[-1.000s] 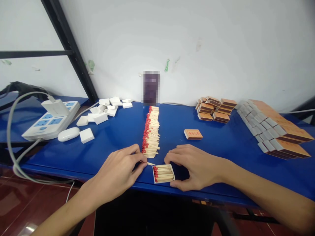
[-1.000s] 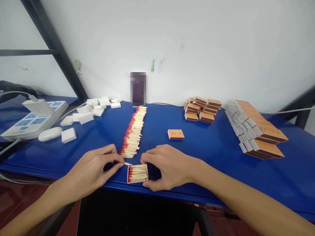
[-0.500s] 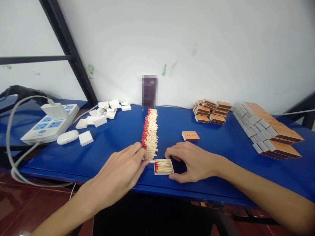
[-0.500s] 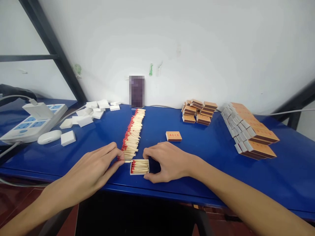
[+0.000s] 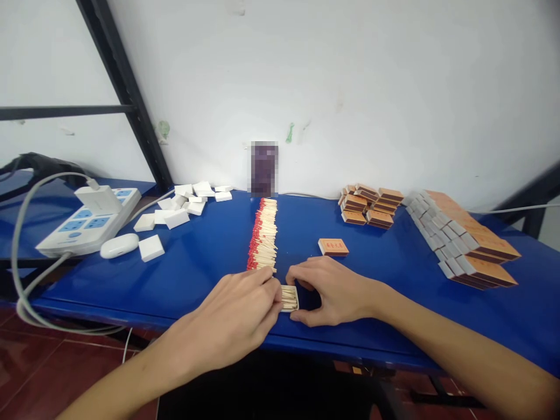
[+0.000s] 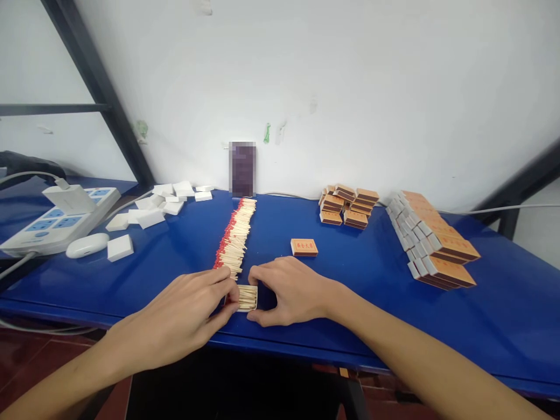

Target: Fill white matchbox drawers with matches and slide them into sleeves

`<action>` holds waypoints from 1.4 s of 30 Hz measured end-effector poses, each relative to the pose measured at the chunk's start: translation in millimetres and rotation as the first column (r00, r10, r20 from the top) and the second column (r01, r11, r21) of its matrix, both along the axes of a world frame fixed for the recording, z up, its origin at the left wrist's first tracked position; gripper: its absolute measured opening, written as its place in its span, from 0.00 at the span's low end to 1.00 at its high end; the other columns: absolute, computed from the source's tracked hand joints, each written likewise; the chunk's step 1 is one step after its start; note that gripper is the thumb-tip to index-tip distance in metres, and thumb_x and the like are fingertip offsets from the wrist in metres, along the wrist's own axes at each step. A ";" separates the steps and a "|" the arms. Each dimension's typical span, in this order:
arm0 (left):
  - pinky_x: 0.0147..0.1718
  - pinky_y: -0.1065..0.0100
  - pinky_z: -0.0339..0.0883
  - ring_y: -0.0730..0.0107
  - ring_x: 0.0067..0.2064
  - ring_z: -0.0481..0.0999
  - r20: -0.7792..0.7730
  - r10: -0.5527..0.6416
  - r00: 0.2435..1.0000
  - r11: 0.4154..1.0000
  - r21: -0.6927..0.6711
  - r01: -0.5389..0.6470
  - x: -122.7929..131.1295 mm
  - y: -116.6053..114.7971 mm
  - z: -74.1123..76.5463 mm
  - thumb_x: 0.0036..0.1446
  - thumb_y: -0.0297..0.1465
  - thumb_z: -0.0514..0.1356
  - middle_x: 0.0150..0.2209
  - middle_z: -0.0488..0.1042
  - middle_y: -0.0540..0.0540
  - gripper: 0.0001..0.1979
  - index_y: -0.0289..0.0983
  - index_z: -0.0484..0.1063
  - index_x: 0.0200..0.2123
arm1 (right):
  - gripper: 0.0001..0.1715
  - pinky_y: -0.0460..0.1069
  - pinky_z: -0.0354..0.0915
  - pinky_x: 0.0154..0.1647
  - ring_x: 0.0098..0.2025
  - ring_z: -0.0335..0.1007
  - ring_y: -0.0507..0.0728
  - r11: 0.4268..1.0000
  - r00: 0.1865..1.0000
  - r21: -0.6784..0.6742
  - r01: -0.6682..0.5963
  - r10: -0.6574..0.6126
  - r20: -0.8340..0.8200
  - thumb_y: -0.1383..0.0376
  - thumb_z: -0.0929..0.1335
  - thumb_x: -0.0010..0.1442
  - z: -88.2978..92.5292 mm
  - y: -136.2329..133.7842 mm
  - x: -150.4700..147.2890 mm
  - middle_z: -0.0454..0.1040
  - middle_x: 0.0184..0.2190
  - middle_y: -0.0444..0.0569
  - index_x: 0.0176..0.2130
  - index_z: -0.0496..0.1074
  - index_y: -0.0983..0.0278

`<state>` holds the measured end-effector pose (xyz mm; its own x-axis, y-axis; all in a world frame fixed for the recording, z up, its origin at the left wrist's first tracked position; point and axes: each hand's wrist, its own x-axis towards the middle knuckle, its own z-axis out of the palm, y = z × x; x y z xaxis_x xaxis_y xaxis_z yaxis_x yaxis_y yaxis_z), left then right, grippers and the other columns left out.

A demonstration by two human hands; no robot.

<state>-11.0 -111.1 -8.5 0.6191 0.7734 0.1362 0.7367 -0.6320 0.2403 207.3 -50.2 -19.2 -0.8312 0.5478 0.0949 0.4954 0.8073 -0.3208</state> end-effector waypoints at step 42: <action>0.38 0.72 0.63 0.76 0.33 0.70 0.458 -0.194 0.868 0.967 -0.059 0.247 -38.2 4.7 -17.9 0.68 0.32 0.51 0.34 0.73 0.51 0.08 0.39 0.69 0.43 | 0.19 0.54 0.64 0.47 0.42 0.62 0.54 0.981 0.975 -0.054 -0.185 0.176 -0.134 0.64 0.66 0.62 -2.1 -11.6 -5.1 0.64 0.48 0.52 0.53 0.71 0.57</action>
